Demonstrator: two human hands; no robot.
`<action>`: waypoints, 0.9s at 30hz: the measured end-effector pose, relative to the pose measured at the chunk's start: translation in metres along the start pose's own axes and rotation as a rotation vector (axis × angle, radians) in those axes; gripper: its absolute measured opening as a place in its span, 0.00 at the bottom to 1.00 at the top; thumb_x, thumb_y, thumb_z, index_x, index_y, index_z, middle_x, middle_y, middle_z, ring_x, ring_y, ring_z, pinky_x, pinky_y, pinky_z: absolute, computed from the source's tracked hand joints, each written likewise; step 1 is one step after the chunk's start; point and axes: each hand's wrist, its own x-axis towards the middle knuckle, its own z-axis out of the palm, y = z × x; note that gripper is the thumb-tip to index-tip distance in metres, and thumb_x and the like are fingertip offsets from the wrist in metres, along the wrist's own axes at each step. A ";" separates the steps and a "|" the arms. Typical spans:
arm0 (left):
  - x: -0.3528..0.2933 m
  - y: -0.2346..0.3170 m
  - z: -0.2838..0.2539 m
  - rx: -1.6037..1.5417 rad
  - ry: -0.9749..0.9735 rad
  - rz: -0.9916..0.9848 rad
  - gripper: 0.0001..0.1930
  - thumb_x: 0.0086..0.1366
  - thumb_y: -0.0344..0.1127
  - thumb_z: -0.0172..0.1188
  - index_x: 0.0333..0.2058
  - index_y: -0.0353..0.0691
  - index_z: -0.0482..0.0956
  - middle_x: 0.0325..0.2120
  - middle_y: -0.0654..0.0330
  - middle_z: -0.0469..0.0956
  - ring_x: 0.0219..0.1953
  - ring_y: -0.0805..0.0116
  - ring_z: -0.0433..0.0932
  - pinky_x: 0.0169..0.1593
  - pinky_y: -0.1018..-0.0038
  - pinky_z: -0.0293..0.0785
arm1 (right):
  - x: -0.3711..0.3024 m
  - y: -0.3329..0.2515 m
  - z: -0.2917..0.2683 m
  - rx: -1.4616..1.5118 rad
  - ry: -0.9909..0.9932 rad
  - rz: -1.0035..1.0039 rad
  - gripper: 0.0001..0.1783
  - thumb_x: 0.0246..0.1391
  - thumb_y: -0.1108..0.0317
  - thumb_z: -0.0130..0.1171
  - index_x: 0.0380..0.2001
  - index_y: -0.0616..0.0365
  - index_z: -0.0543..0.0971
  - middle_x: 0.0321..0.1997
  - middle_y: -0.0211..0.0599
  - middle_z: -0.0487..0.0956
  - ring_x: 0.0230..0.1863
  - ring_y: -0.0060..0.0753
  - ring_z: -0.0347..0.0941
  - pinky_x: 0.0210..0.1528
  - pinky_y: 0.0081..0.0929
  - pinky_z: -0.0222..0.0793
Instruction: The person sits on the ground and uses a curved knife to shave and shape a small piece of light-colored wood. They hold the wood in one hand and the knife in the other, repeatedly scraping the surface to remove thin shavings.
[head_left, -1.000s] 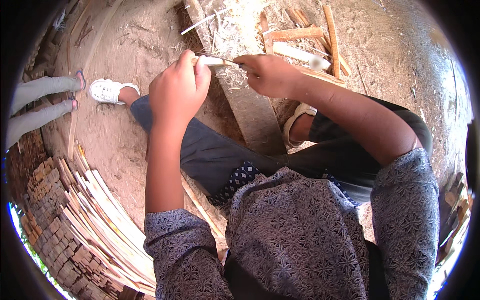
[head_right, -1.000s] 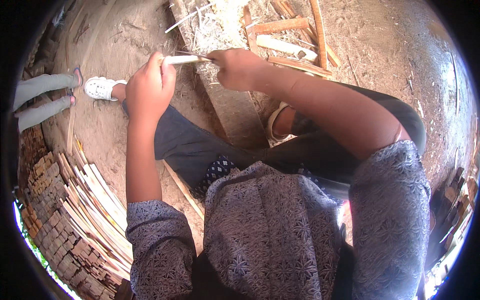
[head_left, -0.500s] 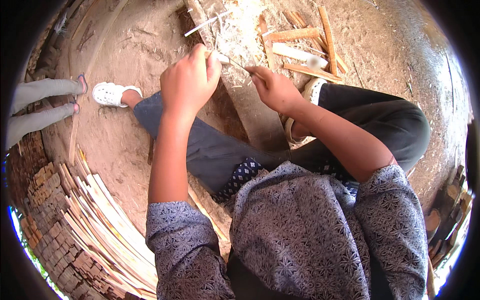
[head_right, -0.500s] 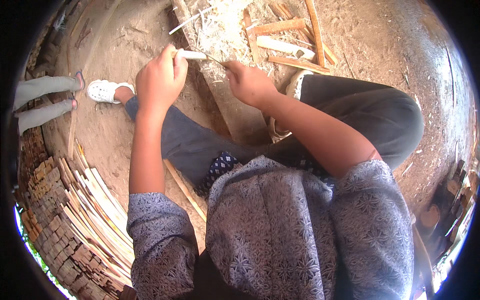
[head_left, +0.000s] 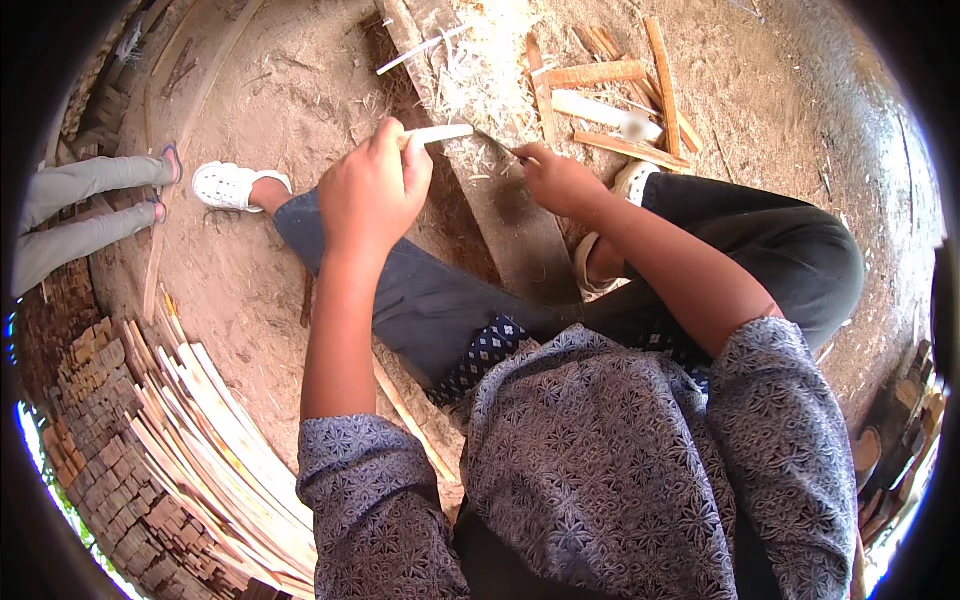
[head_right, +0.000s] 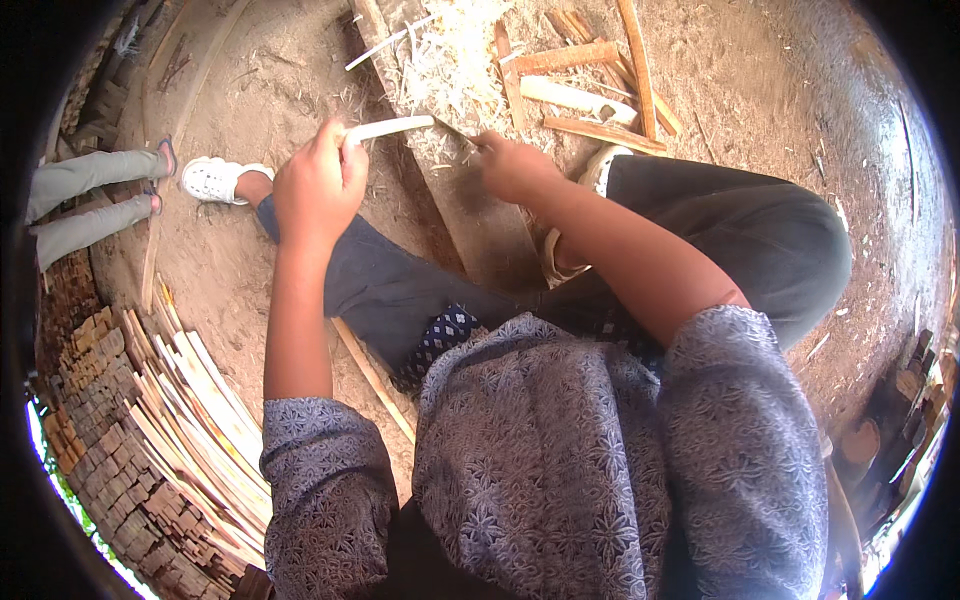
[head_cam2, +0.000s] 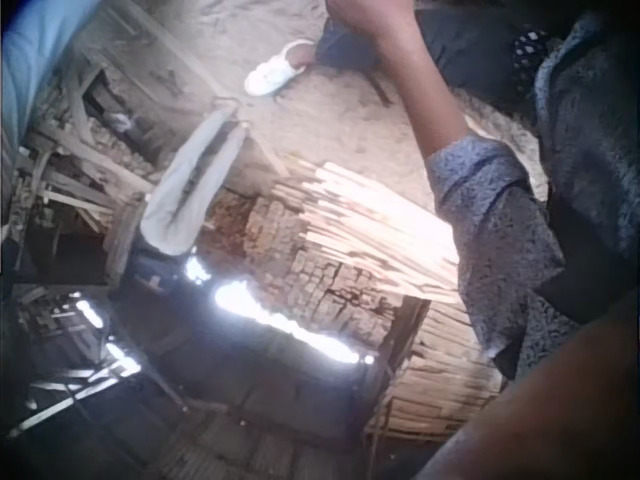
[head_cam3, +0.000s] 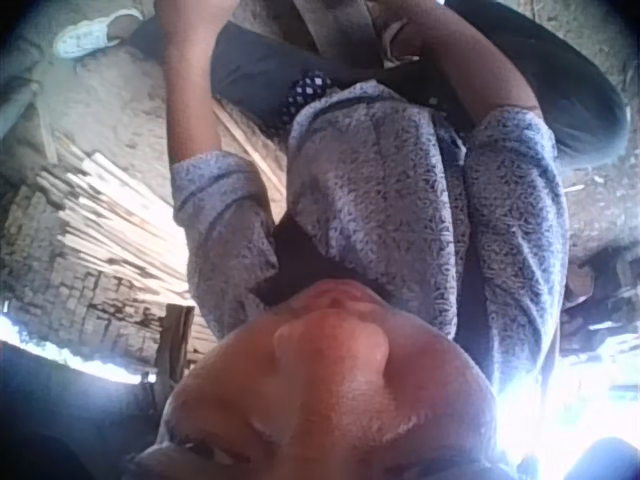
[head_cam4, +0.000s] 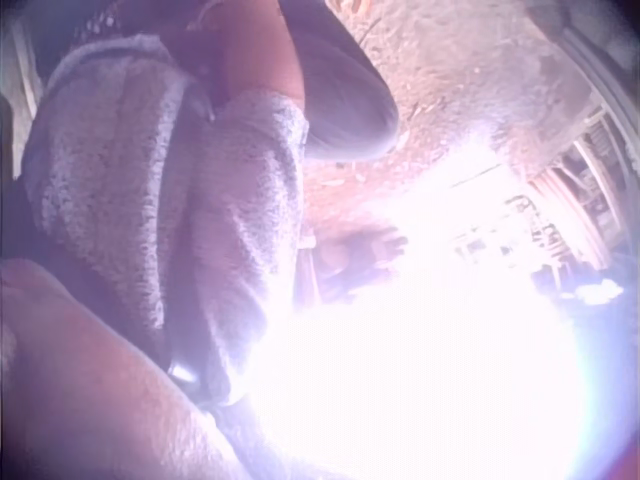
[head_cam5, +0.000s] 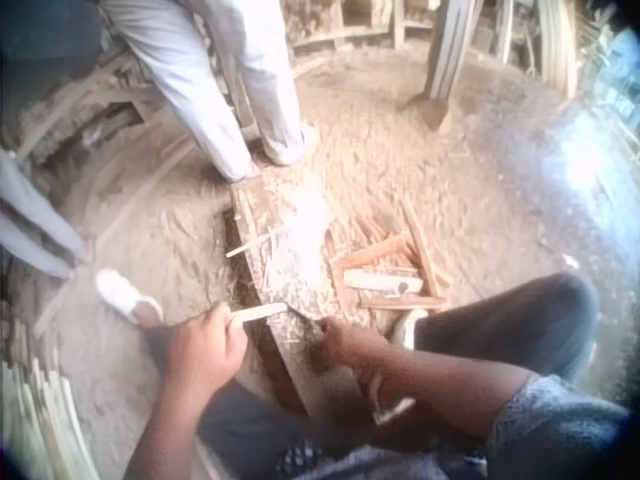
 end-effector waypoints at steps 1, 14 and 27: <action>-0.004 -0.002 0.000 0.013 0.014 0.007 0.08 0.69 0.40 0.57 0.36 0.41 0.75 0.22 0.50 0.80 0.26 0.44 0.81 0.29 0.53 0.74 | 0.003 0.005 -0.005 0.049 -0.070 0.014 0.23 0.70 0.56 0.48 0.64 0.46 0.74 0.45 0.59 0.84 0.50 0.61 0.81 0.57 0.51 0.73; -0.047 0.010 0.015 0.005 0.067 0.067 0.11 0.70 0.40 0.62 0.31 0.41 0.74 0.22 0.55 0.80 0.25 0.50 0.81 0.29 0.58 0.75 | -0.075 -0.080 -0.085 0.311 -0.152 -0.200 0.14 0.68 0.66 0.54 0.53 0.59 0.74 0.28 0.49 0.78 0.32 0.49 0.78 0.38 0.42 0.72; -0.029 0.016 0.017 0.066 0.041 0.112 0.17 0.69 0.49 0.64 0.29 0.45 0.73 0.19 0.60 0.77 0.21 0.57 0.80 0.26 0.63 0.75 | 0.000 -0.030 -0.054 0.013 -0.154 -0.142 0.15 0.71 0.60 0.53 0.55 0.54 0.72 0.35 0.55 0.84 0.40 0.59 0.83 0.42 0.49 0.75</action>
